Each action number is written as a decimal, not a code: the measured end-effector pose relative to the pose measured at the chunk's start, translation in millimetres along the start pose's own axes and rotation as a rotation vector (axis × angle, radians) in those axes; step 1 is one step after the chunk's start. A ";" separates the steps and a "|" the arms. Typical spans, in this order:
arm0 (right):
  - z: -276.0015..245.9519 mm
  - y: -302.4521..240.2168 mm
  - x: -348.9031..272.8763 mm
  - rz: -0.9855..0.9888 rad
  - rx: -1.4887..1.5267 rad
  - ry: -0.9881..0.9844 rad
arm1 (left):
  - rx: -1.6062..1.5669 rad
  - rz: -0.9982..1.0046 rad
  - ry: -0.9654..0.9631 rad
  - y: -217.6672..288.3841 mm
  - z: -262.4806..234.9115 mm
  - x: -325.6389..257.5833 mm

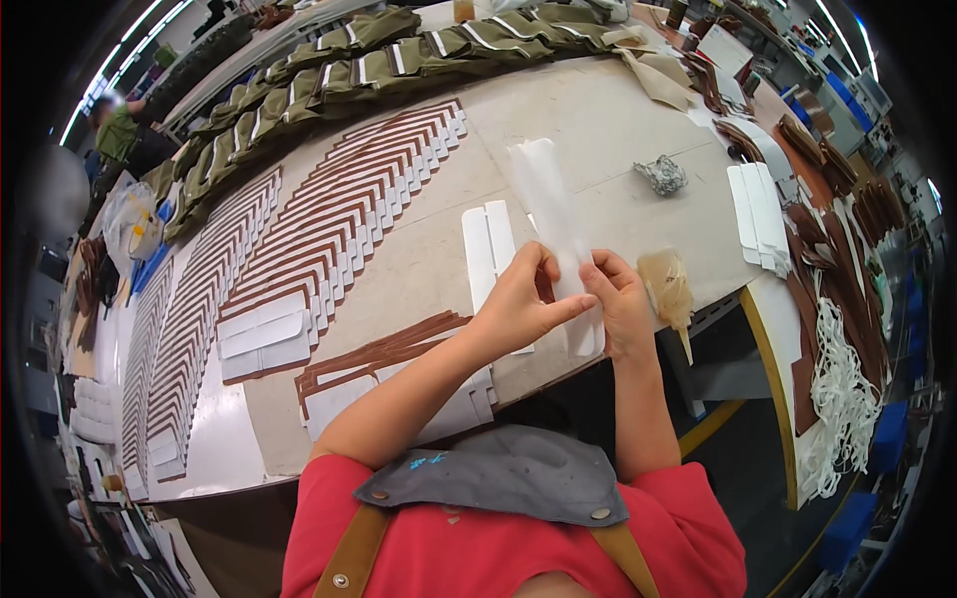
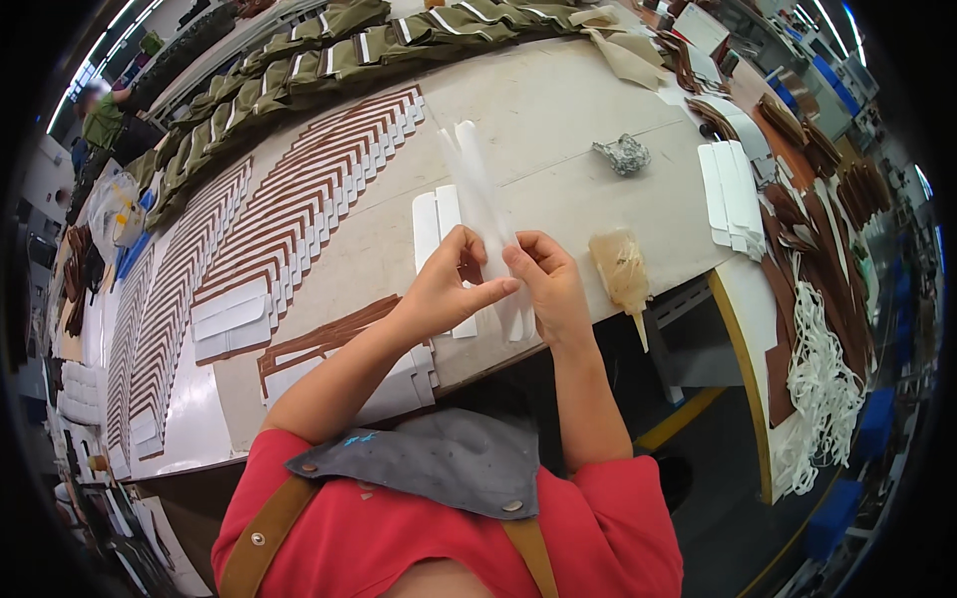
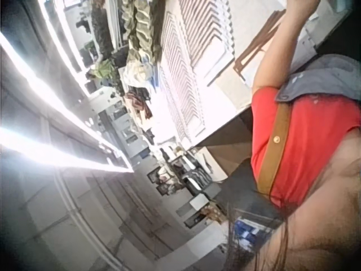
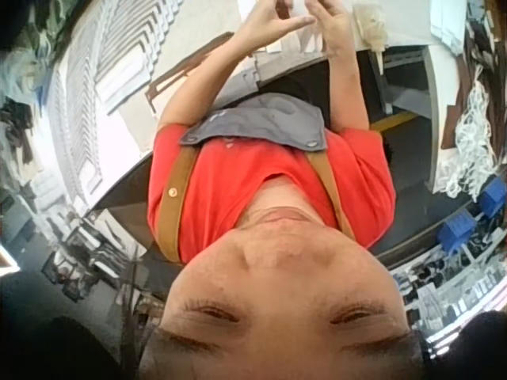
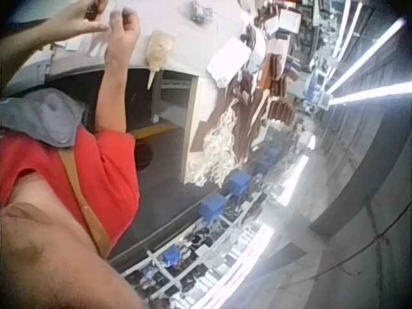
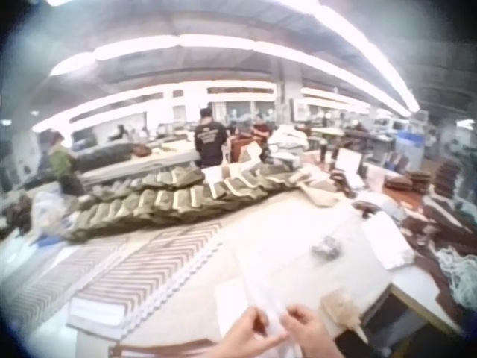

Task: The person assembles small paper components by applying glue to white strips and attaching them to brown rectangular frames. They handle the items one at a time, pressing the glued parts into place and stacking the finished units on the table.

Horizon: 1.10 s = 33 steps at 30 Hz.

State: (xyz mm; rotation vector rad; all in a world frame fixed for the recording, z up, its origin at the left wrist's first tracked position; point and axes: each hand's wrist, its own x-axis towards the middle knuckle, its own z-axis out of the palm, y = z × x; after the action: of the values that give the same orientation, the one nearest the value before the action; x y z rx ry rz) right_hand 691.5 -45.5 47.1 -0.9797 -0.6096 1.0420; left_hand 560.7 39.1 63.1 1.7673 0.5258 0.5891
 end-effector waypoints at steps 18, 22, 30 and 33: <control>-1.5 3.1 0.3 -0.021 -0.108 0.005 | -0.081 -0.028 0.032 -12.5 10.7 2.3; -5.9 4.8 2.5 -0.028 -0.052 -0.015 | -0.121 -0.012 0.014 -14.4 10.3 2.1; -6.8 3.9 2.0 0.020 -0.060 0.011 | -0.137 0.016 0.014 -14.8 10.3 -0.1; -8.0 4.9 3.0 0.009 -0.071 0.005 | -0.133 0.030 0.047 -16.0 11.4 0.9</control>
State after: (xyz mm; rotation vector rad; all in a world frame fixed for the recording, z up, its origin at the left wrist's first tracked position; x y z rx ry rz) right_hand 697.1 -45.0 39.0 -1.0479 -0.6424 1.0314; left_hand 567.7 35.2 45.1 1.6414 0.4817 0.6728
